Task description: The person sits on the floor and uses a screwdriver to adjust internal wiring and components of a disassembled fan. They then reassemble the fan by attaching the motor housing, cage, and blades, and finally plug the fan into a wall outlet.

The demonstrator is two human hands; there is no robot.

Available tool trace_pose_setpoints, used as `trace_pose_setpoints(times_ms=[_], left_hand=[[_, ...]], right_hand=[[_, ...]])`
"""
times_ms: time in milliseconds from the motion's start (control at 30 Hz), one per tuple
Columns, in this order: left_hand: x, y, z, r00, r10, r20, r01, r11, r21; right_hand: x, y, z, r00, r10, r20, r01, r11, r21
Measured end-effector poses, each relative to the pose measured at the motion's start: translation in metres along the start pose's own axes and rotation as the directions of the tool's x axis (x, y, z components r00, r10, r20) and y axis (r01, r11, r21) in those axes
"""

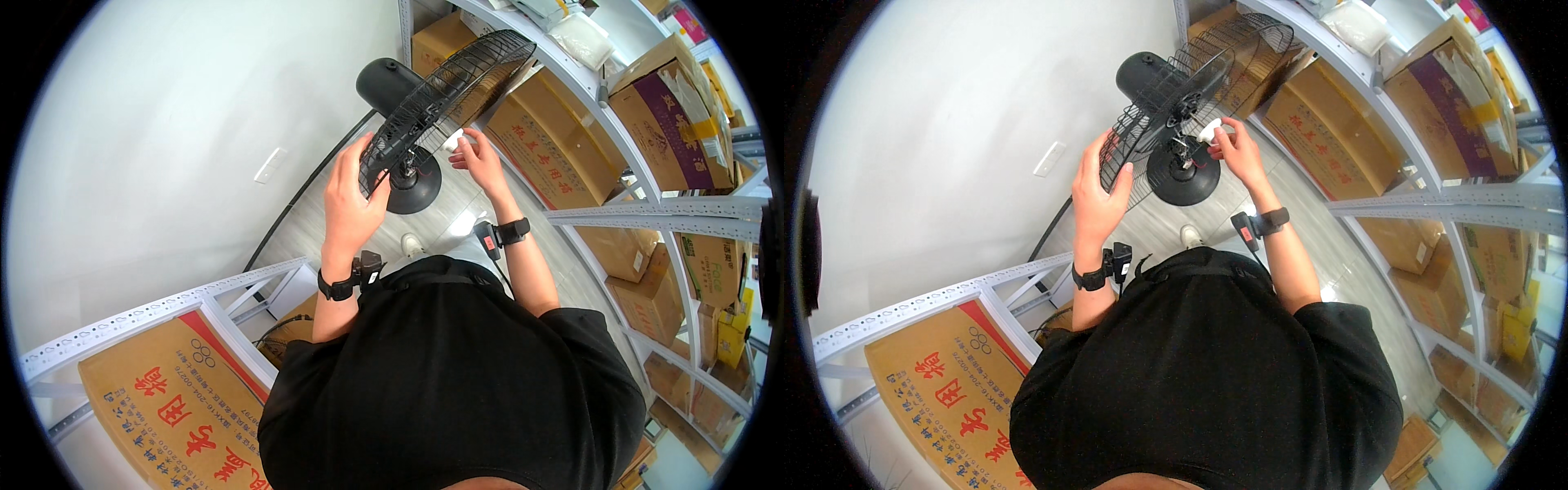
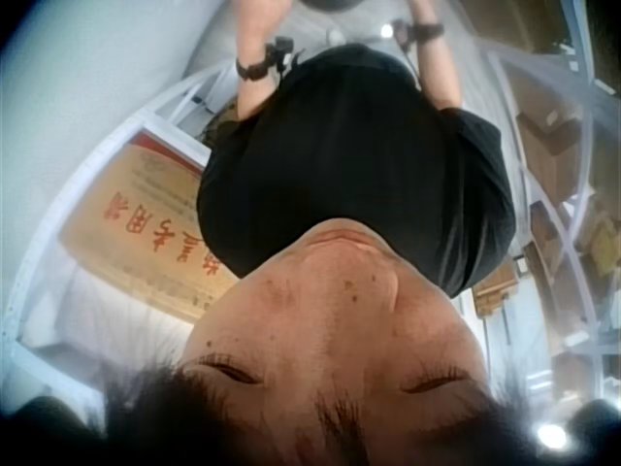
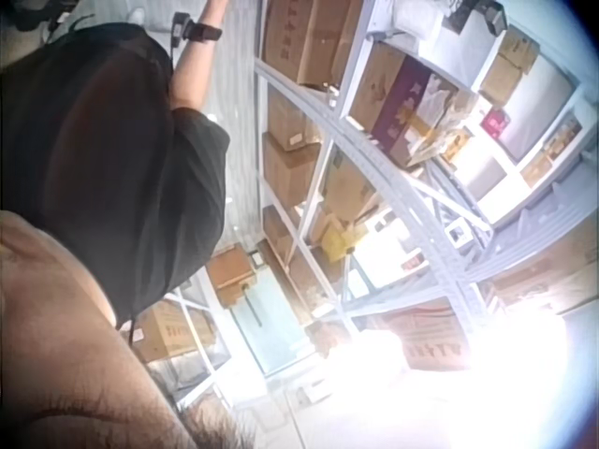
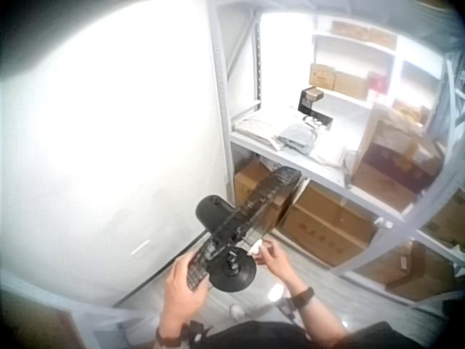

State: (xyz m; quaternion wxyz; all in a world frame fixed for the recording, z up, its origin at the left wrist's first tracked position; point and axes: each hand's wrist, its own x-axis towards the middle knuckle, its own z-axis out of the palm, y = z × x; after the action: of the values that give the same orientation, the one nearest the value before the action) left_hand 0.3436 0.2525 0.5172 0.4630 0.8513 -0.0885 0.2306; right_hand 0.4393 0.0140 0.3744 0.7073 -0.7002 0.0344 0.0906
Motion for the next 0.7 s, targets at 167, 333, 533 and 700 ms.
trace_pose_setpoints(times_ms=[167, 333, 533, 700], left_hand=[[0.002, 0.002, -0.001, 0.999, 0.026, 0.021, -0.027, 0.999, 0.024], [0.000, 0.000, -0.001, 1.000, 0.005, 0.003, -0.005, 1.000, 0.028], [0.003, 0.002, -0.001, 0.999, 0.005, 0.032, -0.006, 1.000, 0.031], [0.002, 0.002, -0.001, 1.000, -0.012, 0.019, 0.011, 1.000, 0.006]], right_hand=[[-0.002, 0.005, 0.003, 0.977, -0.200, -0.072, 0.182, 0.962, -0.205], [-0.003, -0.001, 0.003, 0.996, -0.081, -0.034, 0.078, 0.994, -0.074], [-0.004, 0.004, 0.003, 0.953, -0.290, -0.086, 0.261, 0.932, -0.250], [-0.002, -0.003, 0.001, 0.996, -0.068, -0.064, 0.063, 0.995, -0.082]])
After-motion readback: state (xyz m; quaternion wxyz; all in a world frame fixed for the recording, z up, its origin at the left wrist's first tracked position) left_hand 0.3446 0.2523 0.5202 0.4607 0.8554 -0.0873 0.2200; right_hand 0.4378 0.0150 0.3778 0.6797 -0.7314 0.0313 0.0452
